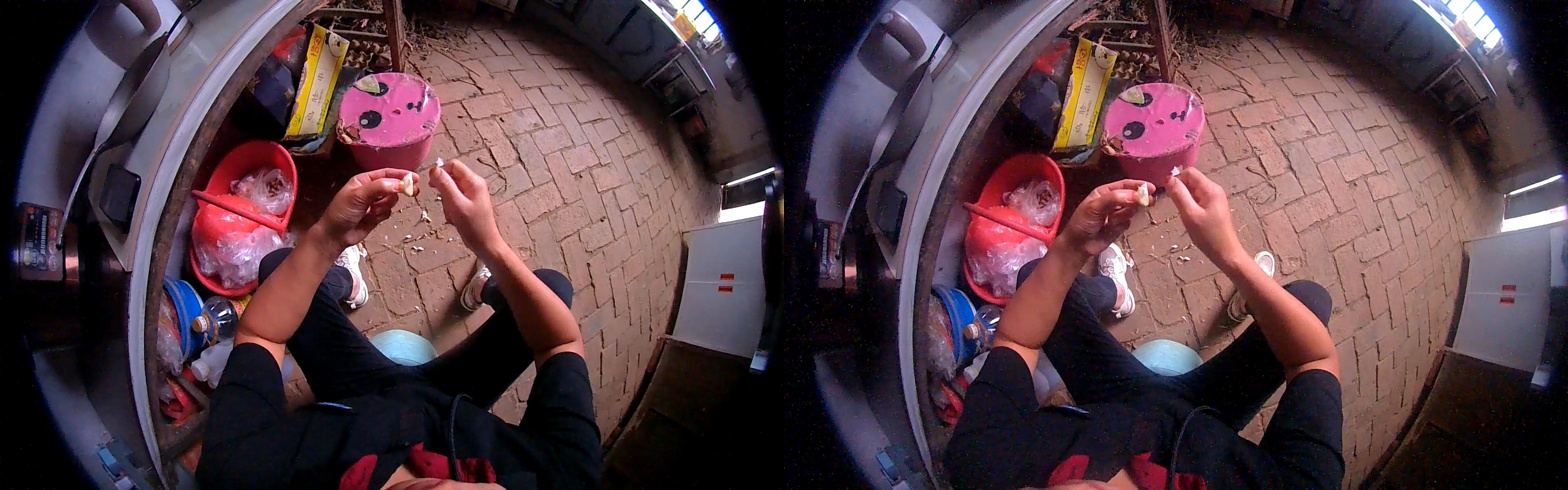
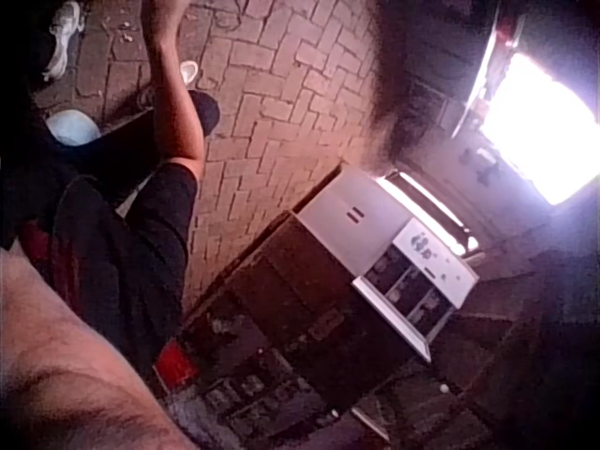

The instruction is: The person sits on a small stool and peels garlic cloves by hand. They hold a clove in one hand and use the other to remove the skin, dropping the peels onto the brick floor. The person handles the cloves one at a time throughout the clip.

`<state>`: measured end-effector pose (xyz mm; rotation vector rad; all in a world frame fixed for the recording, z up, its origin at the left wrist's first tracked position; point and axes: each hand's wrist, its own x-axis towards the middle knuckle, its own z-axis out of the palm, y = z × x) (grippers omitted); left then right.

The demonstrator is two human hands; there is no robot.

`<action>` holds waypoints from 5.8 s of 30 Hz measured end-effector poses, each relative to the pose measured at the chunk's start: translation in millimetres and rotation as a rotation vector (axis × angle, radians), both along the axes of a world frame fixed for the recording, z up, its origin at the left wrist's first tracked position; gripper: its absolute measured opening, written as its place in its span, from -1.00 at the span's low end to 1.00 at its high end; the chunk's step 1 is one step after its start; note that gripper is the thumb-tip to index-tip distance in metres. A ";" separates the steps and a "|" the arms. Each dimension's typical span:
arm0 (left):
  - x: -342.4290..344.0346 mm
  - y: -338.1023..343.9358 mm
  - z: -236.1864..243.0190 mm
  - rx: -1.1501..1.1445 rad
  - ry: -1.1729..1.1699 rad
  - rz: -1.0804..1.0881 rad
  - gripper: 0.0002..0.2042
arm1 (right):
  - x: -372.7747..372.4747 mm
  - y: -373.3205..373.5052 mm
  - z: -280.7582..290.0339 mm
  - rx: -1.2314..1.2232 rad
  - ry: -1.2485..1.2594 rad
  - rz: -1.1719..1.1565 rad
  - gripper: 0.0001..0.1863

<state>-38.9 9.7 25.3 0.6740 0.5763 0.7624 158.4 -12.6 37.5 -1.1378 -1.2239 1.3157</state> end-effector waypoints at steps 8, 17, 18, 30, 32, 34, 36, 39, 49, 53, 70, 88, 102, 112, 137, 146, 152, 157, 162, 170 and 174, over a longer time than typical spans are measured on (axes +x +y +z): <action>5.9 -2.6 -1.0 0.081 0.124 0.123 -0.83 | -9.9 -7.6 -0.6 0.284 -0.303 -0.039 -0.89; 10.6 -10.7 9.7 0.291 0.346 0.104 -0.83 | -8.6 -7.2 1.0 0.250 -0.360 -0.087 -0.88; 10.8 -10.2 9.8 0.287 0.340 0.096 -0.84 | -8.7 -5.2 -5.0 0.232 -0.277 -0.099 -0.87; 12.3 -8.6 4.3 0.497 0.423 0.230 -0.82 | -6.7 -3.6 -4.6 0.201 -0.115 0.021 -0.81; 12.8 -10.6 6.7 0.552 0.491 0.237 -0.83 | -6.1 -5.0 1.8 0.214 -0.296 0.004 -0.82; 12.1 -10.1 1.6 0.588 0.515 0.251 -0.84 | -5.7 -5.6 4.0 0.238 -0.431 -0.016 -0.83; 12.6 -10.1 -0.7 0.596 0.529 0.250 -0.85 | -6.0 -5.6 4.0 0.273 -0.522 -0.041 -0.84; 13.6 -10.7 -1.2 0.551 0.510 0.218 -0.85 | -5.3 -5.0 5.0 0.280 -0.570 -0.054 -0.85; 12.0 -10.5 1.3 0.552 0.476 0.219 -0.82 | 3.5 6.3 -7.3 0.172 -0.168 0.059 -0.80; 15.6 -10.6 -5.3 0.686 0.447 0.289 -0.83 | 4.0 -0.7 11.6 -0.312 0.024 0.261 -0.78; 14.0 -14.2 1.6 0.754 0.645 0.306 -0.82 | 3.4 -0.3 1.7 -0.213 -0.009 0.195 -0.77; 13.4 -16.7 14.5 0.705 0.686 0.266 -0.82 | 5.1 1.9 -2.8 -0.206 0.008 0.194 -0.76; 13.2 -16.7 10.0 0.690 0.645 0.287 -0.82 | 3.5 3.1 -6.2 -0.183 -0.001 0.192 -0.76; 14.0 -15.4 6.5 0.579 0.562 0.258 -0.82 | 4.5 3.4 -7.0 -0.136 -0.056 0.178 -0.76; 15.3 -17.3 11.6 0.612 0.534 0.308 -0.83 | 5.0 2.9 -0.1 -0.175 -0.001 0.199 -0.75; 15.7 -15.9 5.1 0.673 0.558 0.312 -0.83 | 5.9 4.7 -7.5 -0.117 -0.062 0.188 -0.74; 14.7 -16.8 8.3 0.669 0.623 0.291 -0.83 | 7.3 5.8 -6.5 -0.119 -0.073 0.192 -0.76; 14.7 -18.2 16.4 1.094 0.857 0.396 -0.82 | 9.1 8.0 0.2 -0.066 -0.022 0.170 -0.77; 16.5 -19.8 13.0 1.447 0.955 0.418 -0.76 | 5.9 6.1 -2.1 0.188 -0.449 0.082 -0.82; 20.6 -24.6 9.5 1.484 1.002 0.342 -0.80 | 2.3 -1.0 -1.2 0.503 -0.809 -0.023 -0.85; 23.2 -22.8 13.5 1.257 0.874 0.407 -0.81 | 5.5 3.8 -3.0 0.406 -0.704 -0.074 -0.84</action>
